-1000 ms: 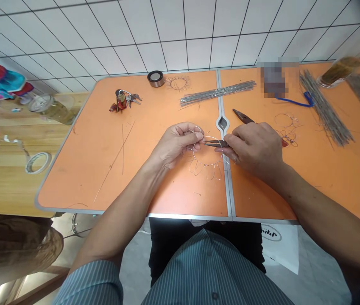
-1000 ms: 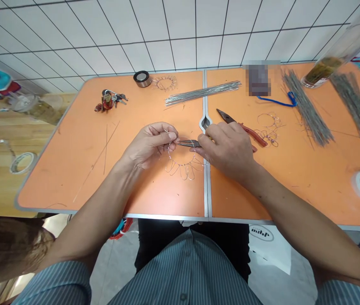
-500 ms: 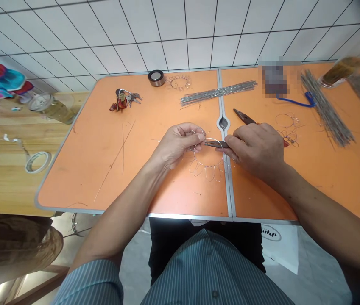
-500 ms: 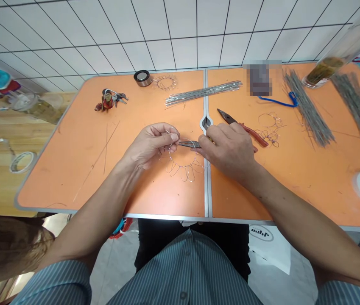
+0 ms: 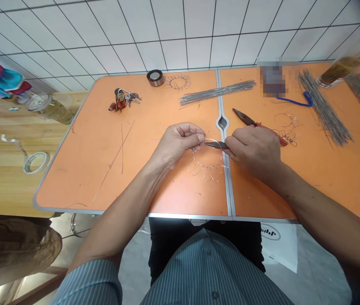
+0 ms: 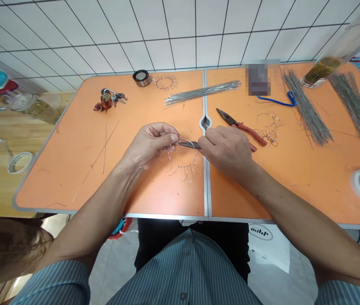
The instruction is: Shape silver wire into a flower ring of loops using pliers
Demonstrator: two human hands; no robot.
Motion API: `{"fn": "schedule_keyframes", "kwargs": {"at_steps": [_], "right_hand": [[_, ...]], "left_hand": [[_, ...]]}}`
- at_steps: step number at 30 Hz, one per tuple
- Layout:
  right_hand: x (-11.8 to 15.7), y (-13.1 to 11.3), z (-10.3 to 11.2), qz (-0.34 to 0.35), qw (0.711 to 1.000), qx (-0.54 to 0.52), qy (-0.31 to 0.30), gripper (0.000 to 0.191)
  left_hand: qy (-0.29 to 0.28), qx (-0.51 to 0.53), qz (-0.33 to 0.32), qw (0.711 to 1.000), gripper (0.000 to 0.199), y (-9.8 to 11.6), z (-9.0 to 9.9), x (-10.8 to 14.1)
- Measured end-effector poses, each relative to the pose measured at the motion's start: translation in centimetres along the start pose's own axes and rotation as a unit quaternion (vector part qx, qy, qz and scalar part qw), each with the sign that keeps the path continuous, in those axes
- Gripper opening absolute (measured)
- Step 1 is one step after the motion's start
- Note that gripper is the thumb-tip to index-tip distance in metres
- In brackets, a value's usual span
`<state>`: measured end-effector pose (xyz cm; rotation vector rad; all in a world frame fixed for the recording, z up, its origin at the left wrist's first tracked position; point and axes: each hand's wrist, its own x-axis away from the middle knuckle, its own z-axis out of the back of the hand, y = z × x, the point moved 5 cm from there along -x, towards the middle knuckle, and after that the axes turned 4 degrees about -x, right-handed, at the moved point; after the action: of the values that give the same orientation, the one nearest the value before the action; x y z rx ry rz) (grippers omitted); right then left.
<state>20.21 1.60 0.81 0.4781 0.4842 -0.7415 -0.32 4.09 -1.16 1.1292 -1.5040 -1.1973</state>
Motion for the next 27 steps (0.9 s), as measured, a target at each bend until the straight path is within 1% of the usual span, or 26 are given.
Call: {"fn": "schedule_keyframes", "kwargs": {"at_steps": [5, 9, 11, 18, 23, 27], "right_hand": [[-0.01, 0.16, -0.41, -0.017, 0.999, -0.036, -0.021, 0.037], [0.11, 0.08, -0.4, -0.008, 1.0, -0.016, -0.009, 0.037], [0.13, 0.05, -0.41, -0.008, 1.0, -0.009, -0.014, 0.038], [-0.29, 0.14, -0.39, -0.027, 0.998, 0.012, -0.049, 0.033], [-0.27, 0.29, -0.41, -0.032, 0.998, -0.02, -0.045, 0.031], [-0.03, 0.22, -0.34, -0.016, 1.0, -0.011, -0.024, 0.029]], "left_hand": [[0.004, -0.03, -0.021, 0.999, 0.017, -0.08, 0.12, -0.07], [0.002, -0.045, -0.028, 0.999, 0.017, -0.02, 0.09, -0.02], [0.001, -0.045, -0.03, 0.999, 0.016, 0.06, 0.07, 0.01], [0.002, -0.019, -0.007, 1.0, 0.02, 0.04, 0.23, -0.06], [-0.001, -0.018, 0.005, 1.0, 0.019, 0.15, 0.1, 0.04], [-0.002, -0.019, 0.011, 1.0, 0.019, 0.21, -0.01, 0.13]]}}
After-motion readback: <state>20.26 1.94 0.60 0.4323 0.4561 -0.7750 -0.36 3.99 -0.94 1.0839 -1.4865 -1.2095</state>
